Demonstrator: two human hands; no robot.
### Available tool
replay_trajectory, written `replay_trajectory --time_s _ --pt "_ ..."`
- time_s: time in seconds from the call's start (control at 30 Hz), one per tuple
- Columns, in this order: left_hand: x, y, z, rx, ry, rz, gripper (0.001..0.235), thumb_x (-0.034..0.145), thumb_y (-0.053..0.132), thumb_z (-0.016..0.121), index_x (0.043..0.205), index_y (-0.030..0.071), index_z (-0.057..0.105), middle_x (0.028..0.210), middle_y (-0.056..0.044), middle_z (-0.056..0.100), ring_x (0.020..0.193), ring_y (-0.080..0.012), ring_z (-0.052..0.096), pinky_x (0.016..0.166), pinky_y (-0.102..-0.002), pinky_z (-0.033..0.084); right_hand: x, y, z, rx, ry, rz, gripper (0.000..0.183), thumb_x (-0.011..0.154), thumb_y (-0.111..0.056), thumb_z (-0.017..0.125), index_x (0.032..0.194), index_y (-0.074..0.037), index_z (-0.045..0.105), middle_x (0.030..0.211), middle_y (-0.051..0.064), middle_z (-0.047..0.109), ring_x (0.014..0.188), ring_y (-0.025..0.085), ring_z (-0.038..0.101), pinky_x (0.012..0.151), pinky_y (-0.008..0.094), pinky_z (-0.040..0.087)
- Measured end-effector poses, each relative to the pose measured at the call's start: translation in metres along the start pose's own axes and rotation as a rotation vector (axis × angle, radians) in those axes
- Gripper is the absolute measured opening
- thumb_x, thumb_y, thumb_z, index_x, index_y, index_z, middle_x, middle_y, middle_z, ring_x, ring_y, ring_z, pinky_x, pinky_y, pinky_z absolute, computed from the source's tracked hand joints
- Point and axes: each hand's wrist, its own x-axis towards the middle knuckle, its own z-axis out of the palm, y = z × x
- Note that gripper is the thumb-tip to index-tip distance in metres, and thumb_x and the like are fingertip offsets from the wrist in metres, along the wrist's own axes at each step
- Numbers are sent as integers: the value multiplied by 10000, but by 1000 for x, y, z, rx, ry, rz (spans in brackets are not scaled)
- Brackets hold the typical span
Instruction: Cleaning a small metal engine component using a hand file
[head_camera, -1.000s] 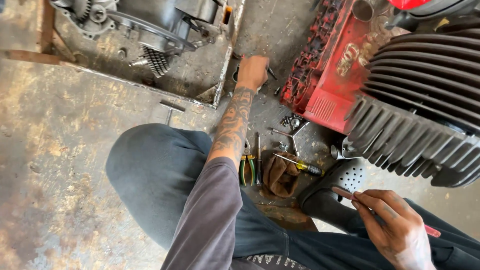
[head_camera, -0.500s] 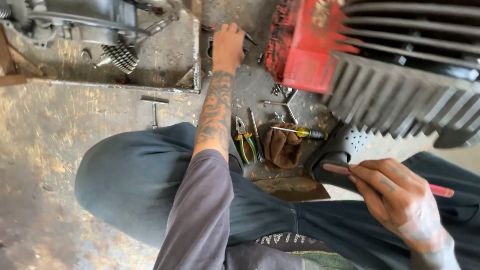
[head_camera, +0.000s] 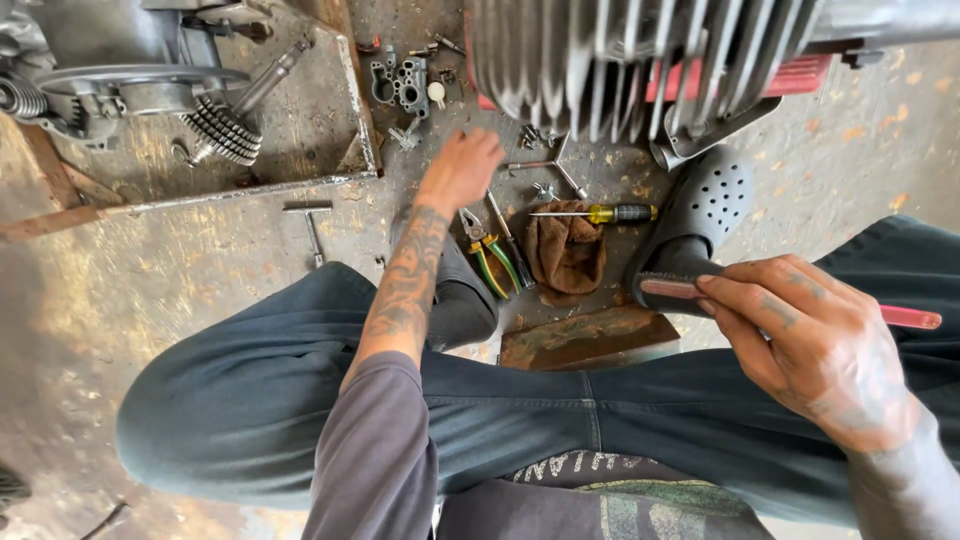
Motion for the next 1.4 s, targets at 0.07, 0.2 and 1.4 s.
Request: replay_trajectory --time_s 0.07,0.2,1.4 --pt "7 23 11 -28 -49 63 203 926 35 611 1118 101 621 1151 -74 593 1032 -230 570 983 -455 503 -5 1 -1 1 4 10 213 843 41 775 1051 25 735 1047 107 739 855 264 690 724 368 545" --pt "32 62 52 -62 -27 208 391 795 -136 619 1096 104 554 1061 -68 551 892 -193 552 826 -344 560 -11 4 -2 0 15 31 212 837 46 771 1046 29 734 1041 107 740 862 263 693 716 367 544" --pt "-97 163 -350 -1632 -164 195 325 870 3 745 1192 12 698 904 -20 702 762 -65 603 720 -193 494 -39 -36 -24 233 343 -11 262 871 51 708 1132 23 701 1032 128 708 701 248 640 621 338 512"
